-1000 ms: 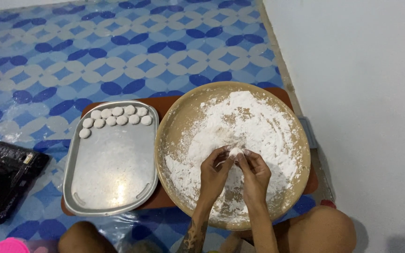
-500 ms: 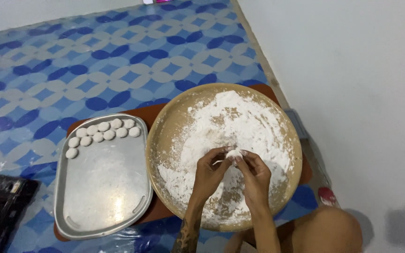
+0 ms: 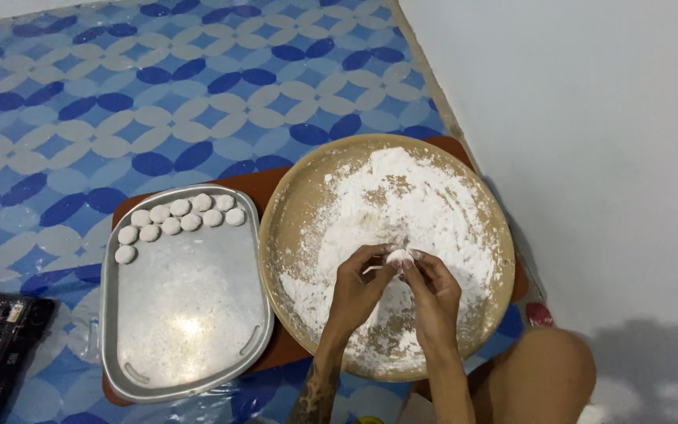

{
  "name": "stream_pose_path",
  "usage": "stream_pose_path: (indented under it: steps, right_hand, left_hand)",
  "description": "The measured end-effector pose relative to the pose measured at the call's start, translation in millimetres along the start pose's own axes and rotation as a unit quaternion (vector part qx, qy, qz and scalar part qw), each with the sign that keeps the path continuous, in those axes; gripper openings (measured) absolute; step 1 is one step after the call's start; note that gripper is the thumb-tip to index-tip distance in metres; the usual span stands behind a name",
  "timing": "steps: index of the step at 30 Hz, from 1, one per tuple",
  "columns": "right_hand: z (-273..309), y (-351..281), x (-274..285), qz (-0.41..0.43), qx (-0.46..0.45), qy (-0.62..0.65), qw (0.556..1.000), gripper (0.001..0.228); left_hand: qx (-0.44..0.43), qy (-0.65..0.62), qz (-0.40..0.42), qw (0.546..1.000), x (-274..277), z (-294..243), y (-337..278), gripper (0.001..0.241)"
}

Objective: The person prepares dough balls by pulling small pieces from a larger mass of dough, rolling them between their palms, and placing the finished balls onto a metal tray.

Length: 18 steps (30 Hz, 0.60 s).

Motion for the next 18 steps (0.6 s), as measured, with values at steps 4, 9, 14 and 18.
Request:
stream_pose_path:
  steps: [4, 9, 14, 18]
  right_hand:
    - [0.1, 1.3, 2.3, 0.001, 0.007, -0.001, 1.0, 0.022]
    - [-19.6, 15.8, 12.9, 0.021, 0.06, -0.054, 0.997, 0.028]
    - [-4.4, 7.8, 8.3, 0.047, 0.068, -0.004, 0.997, 0.022]
    - [-21.5, 5.7, 32.1, 0.008, 0.033, 0.01, 0.999, 0.018]
  left_hand:
    - [-0.003, -0.007, -0.001, 1.0, -1.1, -0.4, -1.5, 0.023]
    - [-0.085, 0.033, 0.014, 0.996, -0.8, 36.0, 5.2, 0.024]
    - [-0.092, 0.041, -0.006, 0.995, -5.0, 13.7, -3.3, 0.022]
    - [-0.043, 0.008, 0.002, 0.999, -13.8, 23.4, -22.3, 0.025]
Point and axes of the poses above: each hand's wrist, its own y-axis towards the middle knuckle, its own x-axis out of the back of the hand, z = x × y, the point moved 10 cm from there along y, towards the middle knuckle, and after that the axes turned 11 degrees about -z, right-handed, at the moved point
